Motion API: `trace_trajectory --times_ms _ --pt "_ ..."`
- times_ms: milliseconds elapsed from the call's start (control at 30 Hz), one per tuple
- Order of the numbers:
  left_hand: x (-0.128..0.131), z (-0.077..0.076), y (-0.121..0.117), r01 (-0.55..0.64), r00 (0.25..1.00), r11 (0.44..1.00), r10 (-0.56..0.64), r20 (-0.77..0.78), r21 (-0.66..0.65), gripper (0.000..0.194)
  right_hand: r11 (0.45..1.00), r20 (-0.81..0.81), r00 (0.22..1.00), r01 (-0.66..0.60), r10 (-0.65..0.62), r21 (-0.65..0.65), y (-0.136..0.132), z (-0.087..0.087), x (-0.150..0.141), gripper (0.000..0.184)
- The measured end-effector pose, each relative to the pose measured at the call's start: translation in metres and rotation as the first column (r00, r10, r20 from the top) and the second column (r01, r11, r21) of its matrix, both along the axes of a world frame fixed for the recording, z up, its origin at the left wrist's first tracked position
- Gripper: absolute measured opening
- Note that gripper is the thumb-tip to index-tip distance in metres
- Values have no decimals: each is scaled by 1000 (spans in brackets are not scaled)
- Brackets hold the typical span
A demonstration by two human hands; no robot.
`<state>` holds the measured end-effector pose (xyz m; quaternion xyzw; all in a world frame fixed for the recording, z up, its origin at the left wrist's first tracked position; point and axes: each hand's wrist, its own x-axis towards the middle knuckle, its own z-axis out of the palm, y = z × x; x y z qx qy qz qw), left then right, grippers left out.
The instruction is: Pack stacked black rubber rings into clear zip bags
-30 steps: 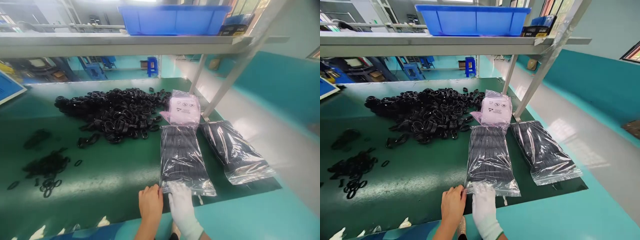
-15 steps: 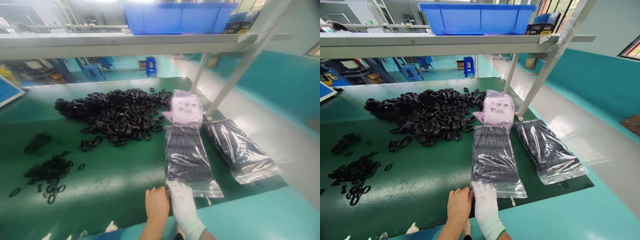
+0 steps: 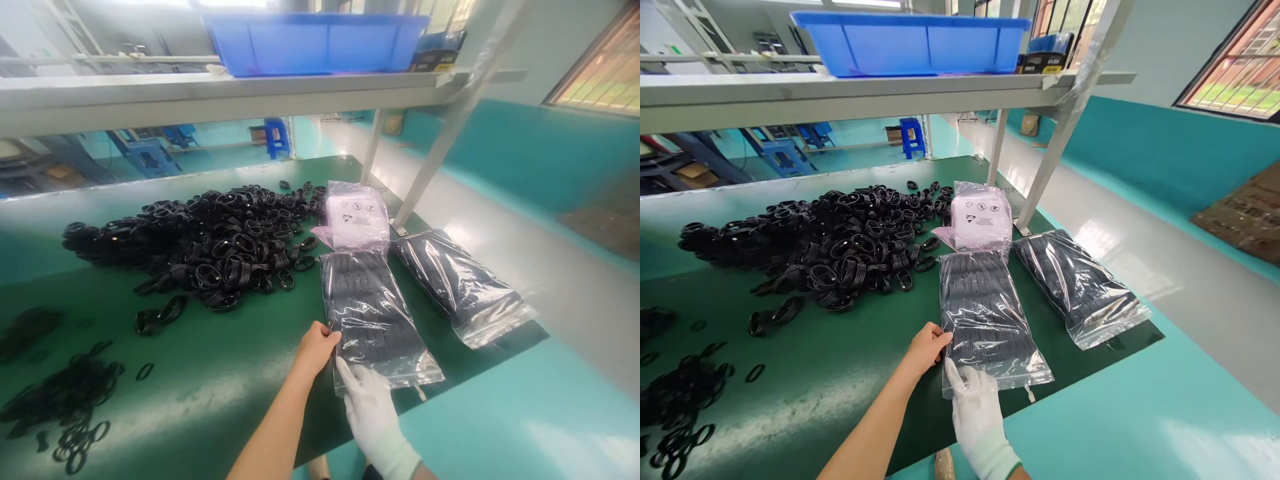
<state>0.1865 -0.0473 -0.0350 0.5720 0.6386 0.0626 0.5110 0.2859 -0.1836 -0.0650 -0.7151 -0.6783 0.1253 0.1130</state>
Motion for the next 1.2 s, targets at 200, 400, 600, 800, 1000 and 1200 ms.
trace_trajectory --times_ms 200,400,600,800,1000,1200 --pt "2 -15 0 2 996 1000 1 86 -29 27 998 -40 998 55 -56 -3 2 2 -3 68" --pt "-1 -4 3 17 990 994 -2 142 -105 35 998 -92 994 68 -67 5 3 8 -1 68" --pt "-26 10 -23 65 988 991 -47 150 -113 32 992 -195 979 79 -58 99 -8 -10 13 56" --pt "-13 9 -93 315 852 933 -198 -486 173 27 992 -280 955 117 -100 42 -4 -4 17 45" --pt "15 5 -111 310 772 902 -54 -633 301 33 993 -268 957 110 -114 -29 2 2 20 44" --pt "15 4 -109 331 685 905 -34 -728 269 42 995 -157 983 101 -99 8 0 -7 18 43"
